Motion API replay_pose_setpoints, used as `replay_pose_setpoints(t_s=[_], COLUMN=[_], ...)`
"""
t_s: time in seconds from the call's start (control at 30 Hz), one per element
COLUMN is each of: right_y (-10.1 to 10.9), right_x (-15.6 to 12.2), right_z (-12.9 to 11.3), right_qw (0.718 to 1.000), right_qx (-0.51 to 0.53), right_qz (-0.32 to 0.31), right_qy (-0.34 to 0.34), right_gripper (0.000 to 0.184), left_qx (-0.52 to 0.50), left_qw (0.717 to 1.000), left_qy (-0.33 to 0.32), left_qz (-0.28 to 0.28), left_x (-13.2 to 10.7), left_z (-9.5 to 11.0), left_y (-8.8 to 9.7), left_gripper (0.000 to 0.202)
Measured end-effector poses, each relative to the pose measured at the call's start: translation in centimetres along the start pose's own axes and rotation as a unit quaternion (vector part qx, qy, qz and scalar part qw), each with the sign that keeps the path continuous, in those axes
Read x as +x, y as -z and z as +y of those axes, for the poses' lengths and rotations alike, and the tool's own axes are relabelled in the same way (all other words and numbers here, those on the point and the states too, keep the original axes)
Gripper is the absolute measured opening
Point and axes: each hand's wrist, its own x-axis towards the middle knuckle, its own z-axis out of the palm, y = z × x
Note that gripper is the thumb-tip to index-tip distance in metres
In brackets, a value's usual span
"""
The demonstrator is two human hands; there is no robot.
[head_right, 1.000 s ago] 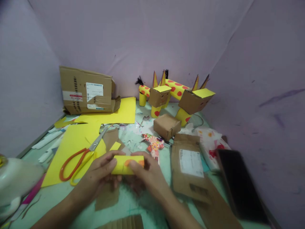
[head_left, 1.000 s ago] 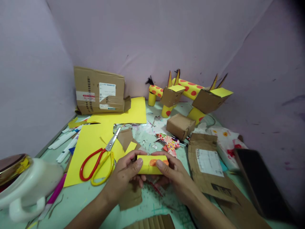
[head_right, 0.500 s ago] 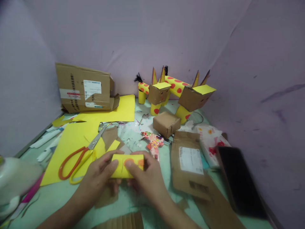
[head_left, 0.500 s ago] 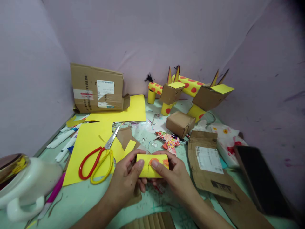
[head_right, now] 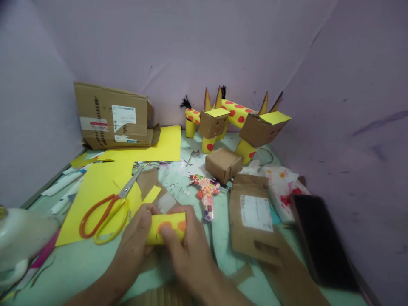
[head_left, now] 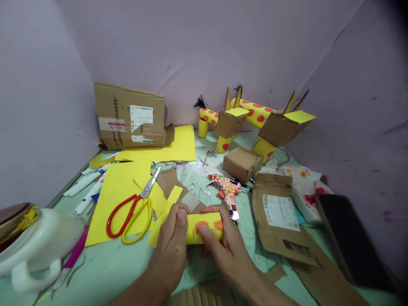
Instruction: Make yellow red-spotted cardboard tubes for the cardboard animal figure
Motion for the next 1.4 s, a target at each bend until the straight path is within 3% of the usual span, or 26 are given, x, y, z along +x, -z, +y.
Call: replay_pose_setpoints(t_s=[0.3,0.4,0.47,0.57,0.63,0.7,0.77,0.83,0.93,1.1,1.27,1.33,1.4], right_y=[-0.6,-0.3,0.1,0.7,1.0,1.2,1.2,1.1,0.4,0.1,2.0,2.5,2.5], right_x=[-0.8,-0.6,-0.2,0.4,0.7,1.0,1.2,1.1,0.5,0.0,1.1,1.4,1.6], right_z=[-1.0,-1.1,-1.2,-1.5,-1.7,-1.9,-2.0,-2.0,-1.3,-0.2,-0.6,-0.8,-0.9], right_qw=[0.999,0.999,0.997,0.982,0.971,0.977,0.989,0.995,0.997,0.997,0.973,0.971,0.988], right_qx=[-0.005,0.012,0.065,0.182,0.215,0.183,0.123,0.079,0.062,0.038,-0.088,-0.096,-0.029], right_qz=[0.009,-0.027,-0.044,-0.02,-0.03,-0.04,-0.006,0.024,-0.004,-0.061,-0.067,-0.071,-0.044], right_qy=[0.038,0.029,0.016,-0.049,-0.097,-0.105,-0.081,-0.064,-0.049,0.015,0.203,0.205,0.148], right_gripper=[0.022,0.028,0.046,0.066,0.062,0.051,0.042,0.038,0.036,0.032,0.038,0.047,0.063], left_qx=[0.078,0.108,0.125,0.158,0.16,0.13,0.083,0.057,0.047,0.001,-0.09,-0.123,-0.162], left_qw=[0.995,0.99,0.982,0.938,0.9,0.892,0.921,0.959,0.982,0.991,0.983,0.969,0.959], left_qy=[-0.045,-0.082,-0.142,-0.308,-0.404,-0.431,-0.38,-0.279,-0.181,-0.132,0.012,0.062,0.079], left_qz=[0.039,0.024,0.016,0.012,-0.014,-0.031,-0.021,-0.007,-0.022,-0.031,-0.162,-0.205,-0.218], left_x=[-1.1,-0.4,0.4,1.3,1.4,1.1,0.8,0.5,0.3,0.2,1.7,2.3,2.6], left_z=[0.1,0.5,0.7,0.3,-0.2,-0.6,-0.6,-0.3,-0.1,0.0,1.1,1.4,1.3], left_y=[-0.2,0.4,1.1,1.8,1.8,1.5,1.2,1.0,0.9,0.9,2.2,2.7,2.8], left_gripper=[0.039,0.034,0.026,0.009,0.013,0.015,0.018,0.031,0.042,0.046,0.049,0.049,0.044])
